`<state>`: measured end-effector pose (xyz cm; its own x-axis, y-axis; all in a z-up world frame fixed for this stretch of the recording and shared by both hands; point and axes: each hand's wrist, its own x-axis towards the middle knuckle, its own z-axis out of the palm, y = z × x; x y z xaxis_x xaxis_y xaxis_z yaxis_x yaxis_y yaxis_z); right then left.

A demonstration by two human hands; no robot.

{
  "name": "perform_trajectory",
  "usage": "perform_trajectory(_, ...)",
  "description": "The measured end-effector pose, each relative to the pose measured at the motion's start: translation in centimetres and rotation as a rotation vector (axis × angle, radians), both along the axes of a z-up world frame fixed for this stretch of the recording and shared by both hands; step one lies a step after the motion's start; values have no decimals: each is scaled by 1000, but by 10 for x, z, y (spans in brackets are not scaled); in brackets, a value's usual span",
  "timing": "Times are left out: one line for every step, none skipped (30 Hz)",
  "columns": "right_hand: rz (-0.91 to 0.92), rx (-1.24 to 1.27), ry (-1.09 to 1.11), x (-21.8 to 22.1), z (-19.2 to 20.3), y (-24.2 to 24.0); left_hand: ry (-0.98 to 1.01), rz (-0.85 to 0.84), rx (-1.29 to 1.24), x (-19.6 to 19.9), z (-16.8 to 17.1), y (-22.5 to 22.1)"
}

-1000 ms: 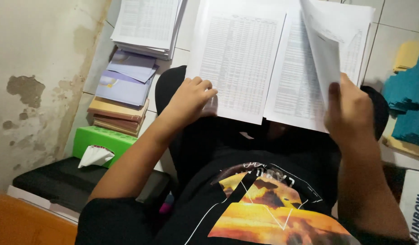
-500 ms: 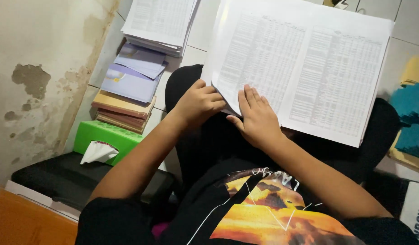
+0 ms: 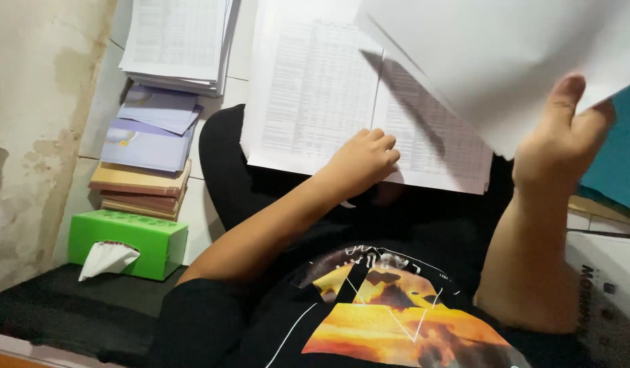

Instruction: A person sits on the floor and flips through a large stack of printed pages, likely sorting or inspecting them.

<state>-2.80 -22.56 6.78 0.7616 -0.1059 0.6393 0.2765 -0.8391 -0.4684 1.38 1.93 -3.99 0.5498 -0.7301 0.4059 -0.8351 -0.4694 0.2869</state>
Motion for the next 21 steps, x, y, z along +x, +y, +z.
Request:
perform_trajectory(-7, 3, 0, -4, -1, -2, 0, -7, 3, 0, -1, -4)
perform_trajectory(83, -116, -12, -8, -2, -5, 93, -32, 63, 1, -2, -8)
perform_trajectory(168, -232, -29, -11, -3, -7, 182, -63, 129, 3, -3, -11)
perform_trajectory(155, -225, -32, -9, -8, -1, 178, -73, 136, 6, -1, -13)
perform_trajectory(244, -267, 36, -7, -12, 5, 141, -79, 205, 6, 0, -14)
perform_trajectory(333, -310, 102, -6, -17, 12, 104, -86, 272, 6, 1, -14)
perform_trajectory(331, -305, 103, -10, -36, 8, 105, -89, 277, 6, 4, -15)
perform_trajectory(371, -273, 204, -14, -55, 5, 121, -96, 316, 7, 7, -15)
perform_trajectory(415, -244, 301, -16, -73, 2, 136, -98, 353, 8, 10, -14)
perform_trajectory(418, -241, 299, -18, -89, 0, 135, -95, 356, 6, 11, -13)
perform_trajectory(427, -274, 415, -22, -104, -2, 78, -116, 331, 3, 11, -12)
perform_trajectory(435, -306, 531, -26, -119, -3, 22, -137, 306, -1, 12, -11)
perform_trajectory(435, -307, 531, -27, -118, -2, 21, -137, 305, -1, 15, -10)
perform_trajectory(438, -351, 558, -29, -116, -1, -39, -157, 242, -1, 19, -9)
perform_trajectory(442, -397, 583, -29, -114, 1, -100, -173, 177, -1, 22, -7)
perform_trajectory(444, -400, 582, -29, -111, 2, -101, -170, 175, -1, 24, -8)
perform_trajectory(440, -395, 600, -28, -108, 3, -168, -158, 68, -1, 25, -8)
perform_trajectory(437, -390, 618, -27, -105, 4, -236, -147, -38, -1, 27, -7)
perform_trajectory(448, -394, 616, -24, -99, 0, -236, -135, -37, -2, 30, -4)
perform_trajectory(479, -225, 731, -21, -92, -4, -268, -110, -125, -3, 34, -1)
perform_trajectory(506, -53, 839, -15, -85, -9, -305, -87, -212, -2, 39, 1)
